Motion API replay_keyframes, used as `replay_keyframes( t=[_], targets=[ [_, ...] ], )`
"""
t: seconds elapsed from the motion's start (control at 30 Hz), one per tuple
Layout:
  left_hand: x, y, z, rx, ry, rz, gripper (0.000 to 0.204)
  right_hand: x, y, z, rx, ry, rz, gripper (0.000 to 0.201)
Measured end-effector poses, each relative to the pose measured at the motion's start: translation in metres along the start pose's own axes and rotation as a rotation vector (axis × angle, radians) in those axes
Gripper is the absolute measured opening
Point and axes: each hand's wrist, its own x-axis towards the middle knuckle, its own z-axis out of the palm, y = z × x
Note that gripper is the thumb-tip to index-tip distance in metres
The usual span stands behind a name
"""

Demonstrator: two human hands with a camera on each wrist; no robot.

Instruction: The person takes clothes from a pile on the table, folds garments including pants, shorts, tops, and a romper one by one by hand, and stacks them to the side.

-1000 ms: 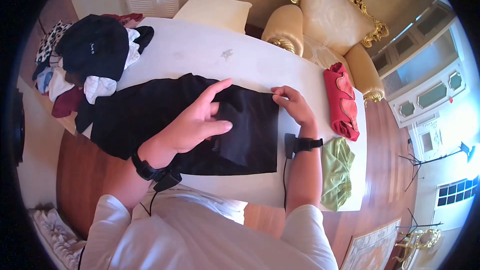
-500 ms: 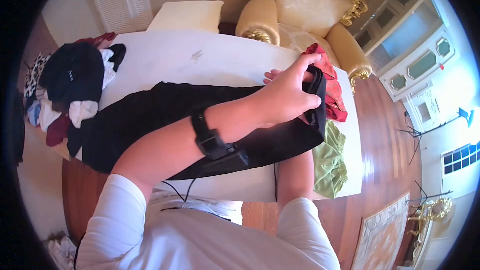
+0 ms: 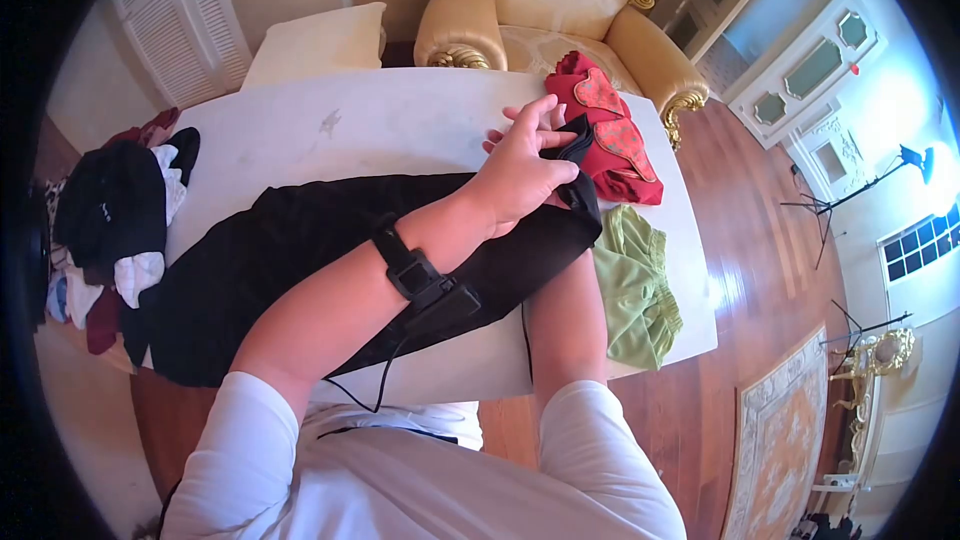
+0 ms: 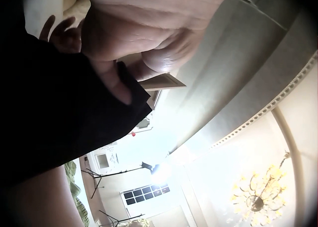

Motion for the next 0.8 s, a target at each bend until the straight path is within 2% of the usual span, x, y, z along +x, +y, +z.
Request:
replay_keyframes(
  t=[0.13,0.2,0.23,0.3,0.33,0.4,0.43,0.5,0.53,0.6,0.67,0.73,0.77,0.8],
  targets=[
    [0.004,-0.014,0.001,0.063,0.065,0.127,0.088,-0.001,-0.004,-0.024,-0.109,-0.076,0.051,0.044],
    [-0.004,-0.003,-0.007,-0.022,-0.032,-0.071,0.081,0.011,0.001,-0.025,-0.164,-0.109,0.067,0.044],
    [-0.011,0.005,-0.01,-0.022,-0.037,-0.071,0.081,0.017,0.004,-0.024,-0.191,-0.125,0.074,0.044],
    [-0.024,0.018,-0.019,-0.039,-0.048,-0.282,0.074,0.023,0.004,-0.029,-0.244,-0.157,0.087,0.044],
    [-0.025,0.015,-0.024,-0.036,-0.054,-0.284,0.074,0.024,0.007,-0.016,-0.216,-0.137,0.08,0.048],
    [-0.027,0.008,-0.032,-0.025,-0.009,-0.447,0.075,0.045,0.021,-0.022,-0.106,-0.201,0.111,0.052],
    [-0.026,0.012,-0.037,-0.082,-0.114,-0.506,0.079,0.045,0.022,-0.02,-0.104,-0.2,0.112,0.052],
    [-0.02,0.01,-0.041,-0.035,-0.164,-0.555,0.077,0.045,0.024,-0.017,-0.42,-0.129,0.084,0.056],
    [-0.018,0.006,-0.042,0.011,-0.218,-0.603,0.075,0.04,0.024,-0.012,-0.42,-0.128,0.087,0.056],
    [-0.017,-0.004,-0.041,0.044,-0.176,-0.542,0.072,0.027,0.02,-0.005,-0.537,-0.125,0.046,0.057],
    [-0.015,-0.005,-0.036,0.08,-0.133,-0.48,0.069,0.034,0.02,-0.014,-0.493,-0.137,0.053,0.056],
    [-0.009,-0.005,-0.025,0.074,-0.091,-0.384,0.056,0.035,0.025,-0.019,-0.446,-0.151,0.064,0.055],
    [-0.001,-0.009,-0.019,0.098,-0.096,-0.307,0.044,0.028,0.028,-0.019,-0.257,-0.19,0.029,0.054],
    [0.004,-0.013,-0.016,0.058,-0.115,-0.3,0.035,0.021,0.032,-0.02,-0.068,-0.226,-0.005,0.052]
  ],
)
